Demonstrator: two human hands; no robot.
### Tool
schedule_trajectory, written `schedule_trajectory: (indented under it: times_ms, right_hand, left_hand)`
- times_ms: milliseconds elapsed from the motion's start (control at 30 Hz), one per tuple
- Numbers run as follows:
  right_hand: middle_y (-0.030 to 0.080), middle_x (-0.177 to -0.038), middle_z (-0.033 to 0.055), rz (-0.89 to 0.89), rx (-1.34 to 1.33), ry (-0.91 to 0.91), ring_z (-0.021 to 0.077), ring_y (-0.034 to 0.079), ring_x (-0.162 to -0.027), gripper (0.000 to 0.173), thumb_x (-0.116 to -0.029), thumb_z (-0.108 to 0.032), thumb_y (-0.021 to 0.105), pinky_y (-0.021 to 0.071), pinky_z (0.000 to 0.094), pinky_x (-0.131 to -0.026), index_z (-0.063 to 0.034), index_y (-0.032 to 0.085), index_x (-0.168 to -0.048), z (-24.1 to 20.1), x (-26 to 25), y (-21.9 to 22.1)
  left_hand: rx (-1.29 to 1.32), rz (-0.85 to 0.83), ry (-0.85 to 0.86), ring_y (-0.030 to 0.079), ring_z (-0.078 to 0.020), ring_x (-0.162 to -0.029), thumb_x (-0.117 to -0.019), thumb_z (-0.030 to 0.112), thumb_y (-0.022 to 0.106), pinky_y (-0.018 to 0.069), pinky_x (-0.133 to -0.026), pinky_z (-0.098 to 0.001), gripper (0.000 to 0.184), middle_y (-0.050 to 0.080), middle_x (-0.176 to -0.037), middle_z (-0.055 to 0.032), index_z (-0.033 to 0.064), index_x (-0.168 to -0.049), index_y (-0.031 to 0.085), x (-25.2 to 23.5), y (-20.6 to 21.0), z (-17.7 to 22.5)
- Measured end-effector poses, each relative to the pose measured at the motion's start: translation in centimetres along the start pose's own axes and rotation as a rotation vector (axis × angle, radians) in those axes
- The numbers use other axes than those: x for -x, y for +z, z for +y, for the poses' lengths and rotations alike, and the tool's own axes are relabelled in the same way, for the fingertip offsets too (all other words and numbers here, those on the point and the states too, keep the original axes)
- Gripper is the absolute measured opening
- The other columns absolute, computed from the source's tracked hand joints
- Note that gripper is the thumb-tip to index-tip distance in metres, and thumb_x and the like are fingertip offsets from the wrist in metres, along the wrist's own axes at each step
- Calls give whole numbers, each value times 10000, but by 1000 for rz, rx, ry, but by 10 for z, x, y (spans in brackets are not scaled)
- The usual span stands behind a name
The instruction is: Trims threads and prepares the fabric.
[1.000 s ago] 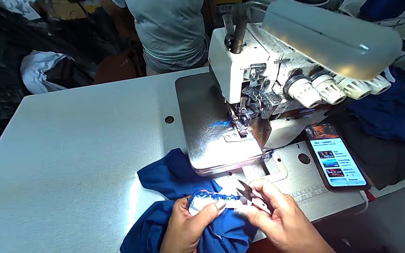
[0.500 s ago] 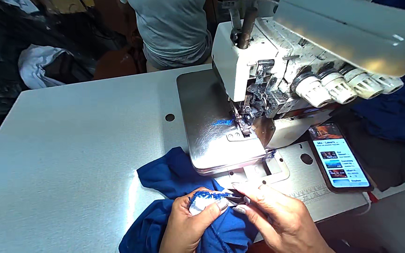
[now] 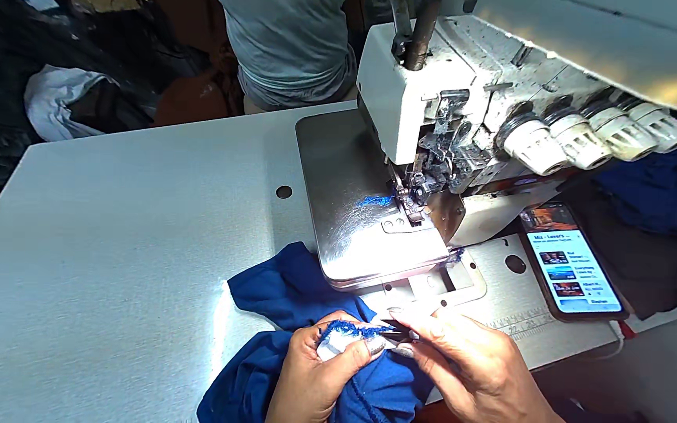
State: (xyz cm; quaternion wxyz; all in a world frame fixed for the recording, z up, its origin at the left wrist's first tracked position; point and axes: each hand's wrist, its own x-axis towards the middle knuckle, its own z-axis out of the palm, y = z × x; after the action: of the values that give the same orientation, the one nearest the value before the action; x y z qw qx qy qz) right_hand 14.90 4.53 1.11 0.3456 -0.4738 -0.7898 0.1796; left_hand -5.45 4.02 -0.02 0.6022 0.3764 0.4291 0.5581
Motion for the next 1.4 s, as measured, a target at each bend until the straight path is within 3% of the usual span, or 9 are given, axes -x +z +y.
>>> schedule_trajectory:
  times_ms: [67,167,267,533,733,833,1000,1233,1400]
  right_hand:
    - [699,-855,23,23,8,-42,104,648,-760,253,-1031,-293,583,520,256,-663,-182,761,-1173,4,0,6]
    - [744,-891,92,1,-65,-16,177,697,-788,247,-1031,-238,597,547,326,-711,-116,770,-1159,0,1,8]
    - [674,-844,37,64,-63,-103,101,627,-742,265,-1043,-230,546,504,229,-642,-154,736,-1210,9,7,21]
    - [638,-788,42,101,-96,-126,97,596,-691,259,-1043,-209,541,474,219,-600,-148,745,-1190,15,9,26]
    - [738,-879,67,31,-104,-29,140,690,-778,258,-1042,-267,576,548,305,-695,-129,762,-1157,8,6,12]
    - [712,-812,89,5,-59,-11,187,676,-722,241,-1030,-259,594,532,346,-653,-121,771,-1119,3,3,4]
    - [630,-769,23,67,-3,-157,101,585,-671,252,-1039,-237,553,461,234,-585,-172,743,-1191,11,3,16]
    - [702,-896,33,72,-201,-92,60,658,-816,238,-1055,-241,548,535,204,-713,-136,719,-1182,16,8,16]
    - [666,-831,20,47,-80,-117,71,612,-723,249,-1032,-290,591,495,223,-632,-153,735,-1182,17,6,7]
  left_hand:
    - [-13,-12,0,721,-72,-794,-774,12,807,611,-770,-235,125,755,-862,-33,44,-891,774,0,-1,0]
    - [-26,-24,2,715,-52,-789,-770,23,803,607,-761,-223,119,753,-848,-9,62,-880,777,0,-2,1]
    - [-33,-17,4,714,-47,-783,-769,30,806,605,-760,-216,126,753,-843,0,70,-885,776,1,-2,0]
    - [13,8,-24,739,-85,-827,-777,-21,803,622,-790,-249,217,770,-891,-37,24,-985,760,2,1,4]
    - [35,-2,-9,734,-86,-827,-787,-14,789,618,-794,-256,156,768,-888,-50,24,-937,772,2,-3,-1]
    - [27,-8,-10,735,-89,-813,-781,-7,792,617,-786,-251,150,767,-876,-52,25,-927,775,1,-3,0]
    - [40,-13,-22,724,-66,-788,-773,13,804,612,-764,-233,134,760,-851,-33,50,-899,778,1,-4,-1]
    - [20,-22,-7,722,-64,-805,-774,18,808,609,-774,-230,142,760,-864,-23,50,-909,778,2,-5,-2]
    - [7,-35,6,723,-55,-816,-783,15,799,609,-784,-227,150,764,-880,-15,63,-923,781,1,-5,-1]
